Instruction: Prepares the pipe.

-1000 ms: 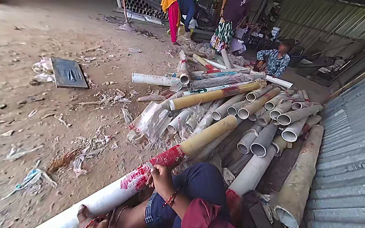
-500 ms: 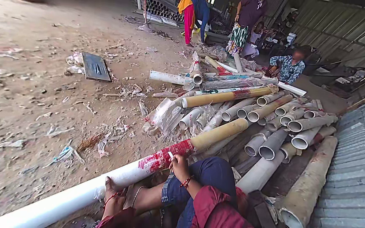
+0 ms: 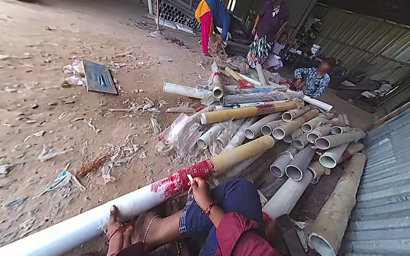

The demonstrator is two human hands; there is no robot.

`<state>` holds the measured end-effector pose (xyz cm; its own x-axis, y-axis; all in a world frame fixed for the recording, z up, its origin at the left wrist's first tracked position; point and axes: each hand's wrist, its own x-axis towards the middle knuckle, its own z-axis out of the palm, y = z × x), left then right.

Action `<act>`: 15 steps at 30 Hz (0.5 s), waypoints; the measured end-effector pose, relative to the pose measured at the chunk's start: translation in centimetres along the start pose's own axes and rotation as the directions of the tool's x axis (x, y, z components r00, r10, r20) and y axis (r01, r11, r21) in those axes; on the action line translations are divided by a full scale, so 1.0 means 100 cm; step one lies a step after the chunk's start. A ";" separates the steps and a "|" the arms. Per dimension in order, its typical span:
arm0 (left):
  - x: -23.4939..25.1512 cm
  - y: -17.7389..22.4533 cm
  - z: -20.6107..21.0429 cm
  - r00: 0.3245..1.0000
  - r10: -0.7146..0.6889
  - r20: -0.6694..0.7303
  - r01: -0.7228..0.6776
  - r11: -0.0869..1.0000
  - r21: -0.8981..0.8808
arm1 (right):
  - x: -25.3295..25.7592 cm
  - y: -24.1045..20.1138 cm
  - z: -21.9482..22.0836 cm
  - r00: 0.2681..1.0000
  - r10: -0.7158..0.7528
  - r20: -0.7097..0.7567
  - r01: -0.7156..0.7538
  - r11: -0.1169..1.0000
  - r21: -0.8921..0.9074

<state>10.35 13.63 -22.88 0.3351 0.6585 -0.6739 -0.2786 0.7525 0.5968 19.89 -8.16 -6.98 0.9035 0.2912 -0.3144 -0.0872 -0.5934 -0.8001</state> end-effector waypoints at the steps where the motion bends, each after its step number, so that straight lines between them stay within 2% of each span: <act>1: 0.001 0.002 0.001 1.000 0.001 -0.008 -0.001 0.999 0.037 | 0.000 0.000 0.001 1.000 0.001 0.004 -0.001 1.000 0.003; 6: -0.011 0.009 0.017 0.999 -0.031 -0.015 0.033 0.991 0.133 | 0.000 -0.001 0.000 1.000 -0.010 -0.005 0.010 1.000 -0.004; 10: -0.026 0.011 0.018 0.996 -0.054 -0.069 0.057 0.997 0.047 | -0.001 0.003 0.003 0.999 -0.031 -0.030 0.031 0.999 0.009; 13: -0.017 0.008 0.016 0.988 -0.078 -0.131 0.070 0.995 -0.065 | 0.003 0.011 0.009 0.998 -0.047 -0.046 0.048 0.999 0.019; 15: -0.016 0.010 0.017 0.987 -0.056 -0.150 0.051 0.998 -0.038 | 0.005 0.013 0.011 0.997 -0.055 -0.057 0.056 0.998 0.024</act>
<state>11.04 13.30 -20.50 0.2112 0.6094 -0.7643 -0.2949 0.7852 0.5445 19.73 -7.94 -8.76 0.9294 0.2798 -0.2405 -0.0466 -0.5577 -0.8288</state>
